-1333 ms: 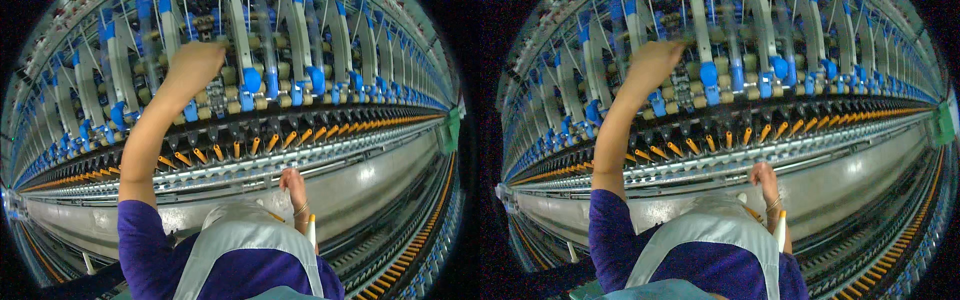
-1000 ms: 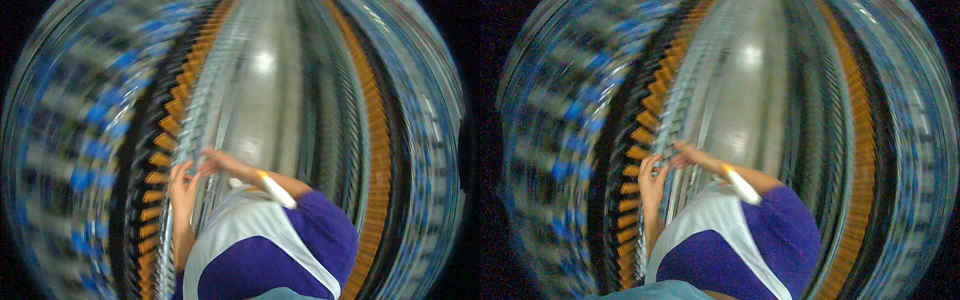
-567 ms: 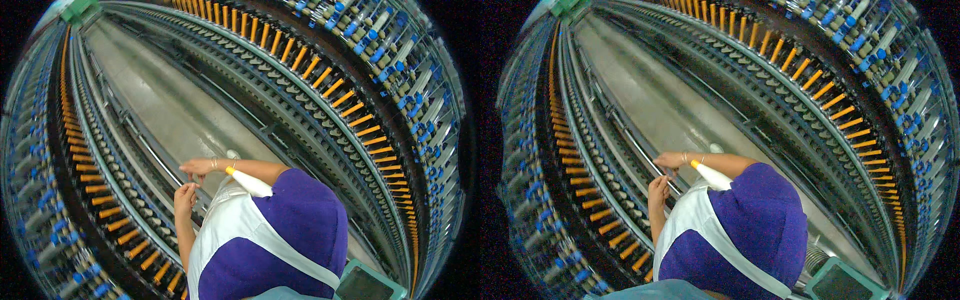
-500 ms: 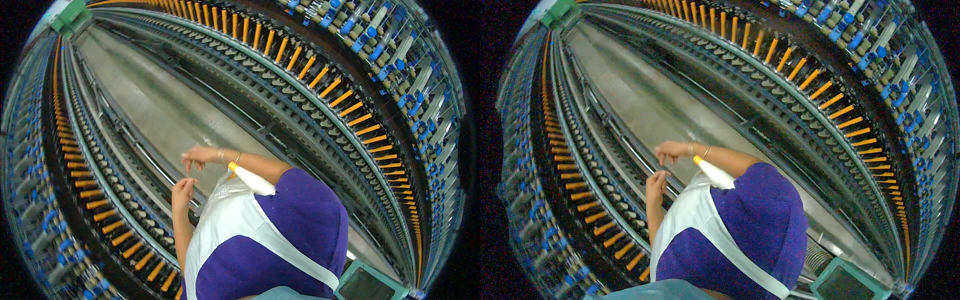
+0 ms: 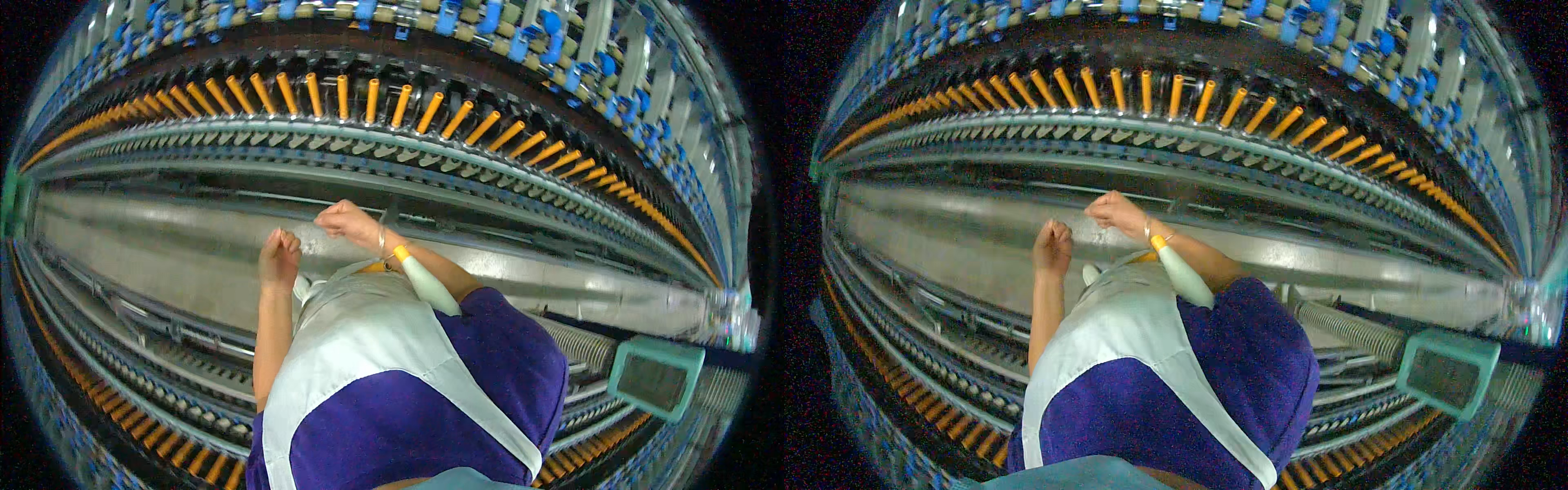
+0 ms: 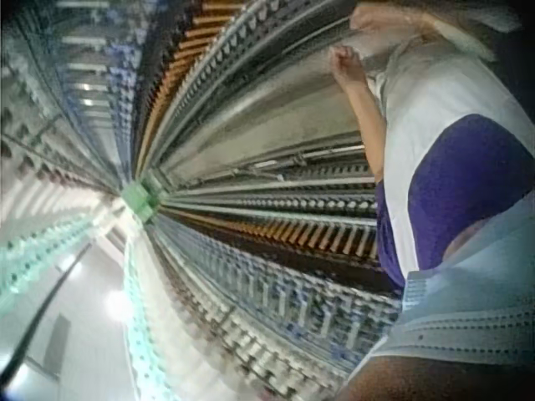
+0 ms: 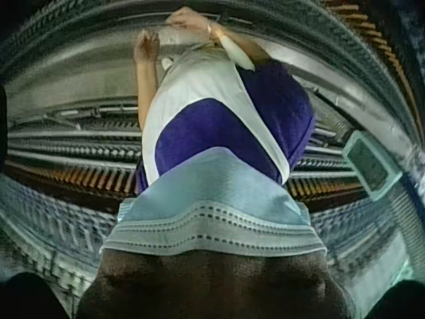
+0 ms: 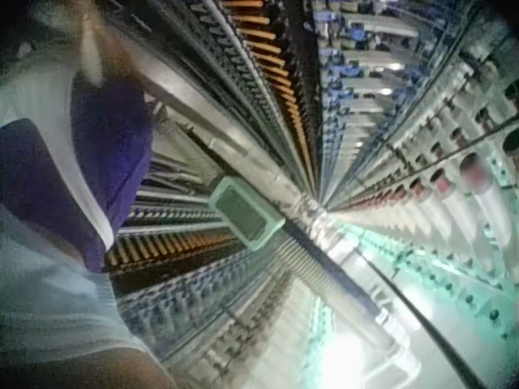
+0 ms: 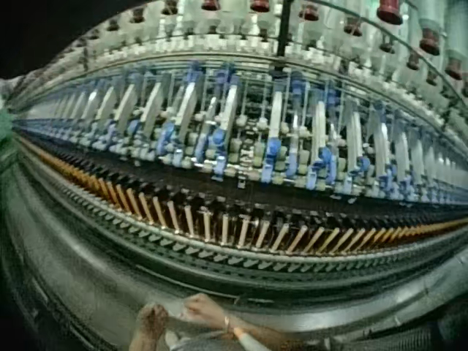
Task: The person walks along a textile machine and repeatedly threads white yarn through orange spools and blue guides. They use both hands to pull the thread through each guide and secure it on the spool, moving sequentially along the machine.
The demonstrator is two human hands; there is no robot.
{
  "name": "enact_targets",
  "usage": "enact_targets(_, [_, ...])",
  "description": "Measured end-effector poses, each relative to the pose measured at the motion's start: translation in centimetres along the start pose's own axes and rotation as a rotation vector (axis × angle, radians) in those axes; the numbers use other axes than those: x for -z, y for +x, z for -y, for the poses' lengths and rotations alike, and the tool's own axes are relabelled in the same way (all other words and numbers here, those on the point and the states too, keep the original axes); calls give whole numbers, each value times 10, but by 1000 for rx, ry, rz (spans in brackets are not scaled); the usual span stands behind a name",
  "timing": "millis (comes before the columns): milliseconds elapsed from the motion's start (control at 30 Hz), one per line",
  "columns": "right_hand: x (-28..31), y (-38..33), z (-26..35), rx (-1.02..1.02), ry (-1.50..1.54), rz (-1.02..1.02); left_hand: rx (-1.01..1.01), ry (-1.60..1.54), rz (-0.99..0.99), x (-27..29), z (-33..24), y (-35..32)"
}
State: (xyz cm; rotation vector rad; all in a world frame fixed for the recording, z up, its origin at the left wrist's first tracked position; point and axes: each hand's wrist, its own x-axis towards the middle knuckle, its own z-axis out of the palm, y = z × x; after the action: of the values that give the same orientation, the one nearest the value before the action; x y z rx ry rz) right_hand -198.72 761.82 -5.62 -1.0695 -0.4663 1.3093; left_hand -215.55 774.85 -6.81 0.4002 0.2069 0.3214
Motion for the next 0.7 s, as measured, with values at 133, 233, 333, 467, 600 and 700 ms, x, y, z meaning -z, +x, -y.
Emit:
enact_targets(133, [5, 21, -5, 191, 221, -260, 144, 953, -220, 116, -60, -6])
enact_targets(233, [21, 22, 4, 140, -102, -648, 598, 2487, 45, 163, -116, -25])
enact_targets(333, [31, 12, 10, 108, -306, -742, 650, 2433, 336, 142, -142, -6])
enact_targets(467, [21, 3, 2, 127, 183, -577, -219, 1683, 473, 44, -85, 74])
enact_targets(600, [28, -2, 8, 371, 634, -407, -229, 1577, 602, -47, 27, 149])
enact_targets(700, [60, -22, 29, 237, 496, -584, -212, 1544, 414, -79, 91, 170])
